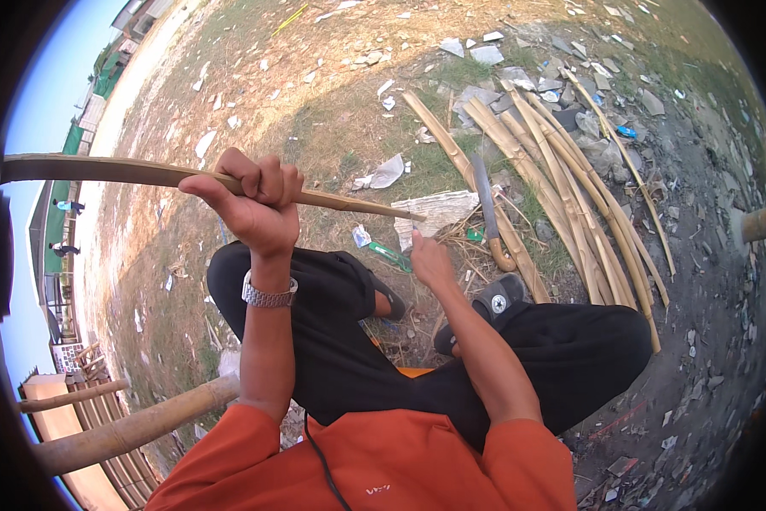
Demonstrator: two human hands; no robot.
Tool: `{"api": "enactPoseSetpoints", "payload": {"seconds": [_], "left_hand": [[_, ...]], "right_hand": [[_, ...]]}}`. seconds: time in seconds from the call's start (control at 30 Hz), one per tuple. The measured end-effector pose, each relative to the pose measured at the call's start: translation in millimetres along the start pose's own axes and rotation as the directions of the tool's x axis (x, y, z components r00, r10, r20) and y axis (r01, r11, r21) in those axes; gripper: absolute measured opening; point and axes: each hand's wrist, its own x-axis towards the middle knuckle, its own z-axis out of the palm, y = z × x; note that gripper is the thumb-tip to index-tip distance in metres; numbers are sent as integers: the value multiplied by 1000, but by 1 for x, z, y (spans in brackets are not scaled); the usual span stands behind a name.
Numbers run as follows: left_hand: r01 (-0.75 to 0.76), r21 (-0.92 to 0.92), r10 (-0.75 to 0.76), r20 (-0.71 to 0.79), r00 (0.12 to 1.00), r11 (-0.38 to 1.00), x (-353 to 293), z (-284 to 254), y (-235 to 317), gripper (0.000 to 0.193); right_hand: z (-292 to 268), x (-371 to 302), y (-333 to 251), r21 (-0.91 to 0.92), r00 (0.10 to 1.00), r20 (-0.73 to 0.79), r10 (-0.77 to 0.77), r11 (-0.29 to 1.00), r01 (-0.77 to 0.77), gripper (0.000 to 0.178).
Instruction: The person sits cross-legged on a small stool and uses a blue utility knife to shave and sharpen the end of a long bamboo stick. They rotate the stick frequently to work on different sides, creating a pointed tip.
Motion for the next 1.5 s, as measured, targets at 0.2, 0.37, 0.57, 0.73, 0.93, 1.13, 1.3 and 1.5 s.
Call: {"api": "enactPoseSetpoints", "payload": {"seconds": [0.2, 0.37, 0.57, 0.73, 0.93, 1.13, 1.3, 1.5], "left_hand": [[18, 2, -18, 34, 999, 1000, 1, -2, -1, 64], [-5, 6, 5, 71, 997, 1000, 0, -6, -2, 64], [-16, 1, 15, 75, 997, 1000, 1, -8, -1, 63], [0, 0, 0, 44, 999, 1000, 2, -11, -3, 63], [-26, 18, 26, 9, 1000, 999, 5, -9, -2, 61], [-17, -14, 17, -5, 1000, 1000, 6, -16, 3, 60], [-64, 105, 91, -274, 958, 992, 6, -10, 3, 57], [-104, 187, 165, -352, 921, 977, 6, 2, 2, 56]], "right_hand": [[6, 29, 22, -106, 989, 58, 138, 986, -131, 62], [17, 41, 35, -143, 982, 42, 183, 974, -175, 62], [23, 57, 41, -188, 973, 35, 229, 958, -218, 64], [20, 60, 43, -341, 979, 15, 201, 922, -184, 61], [23, 60, 52, -272, 986, -63, 155, 948, -167, 62], [-2, 40, 8, 209, 992, 112, 63, 974, -85, 71], [-13, 1, -51, 252, 992, 73, -103, 964, 82, 64], [0, -32, -62, 181, 970, -136, -201, 958, 224, 54]]}}
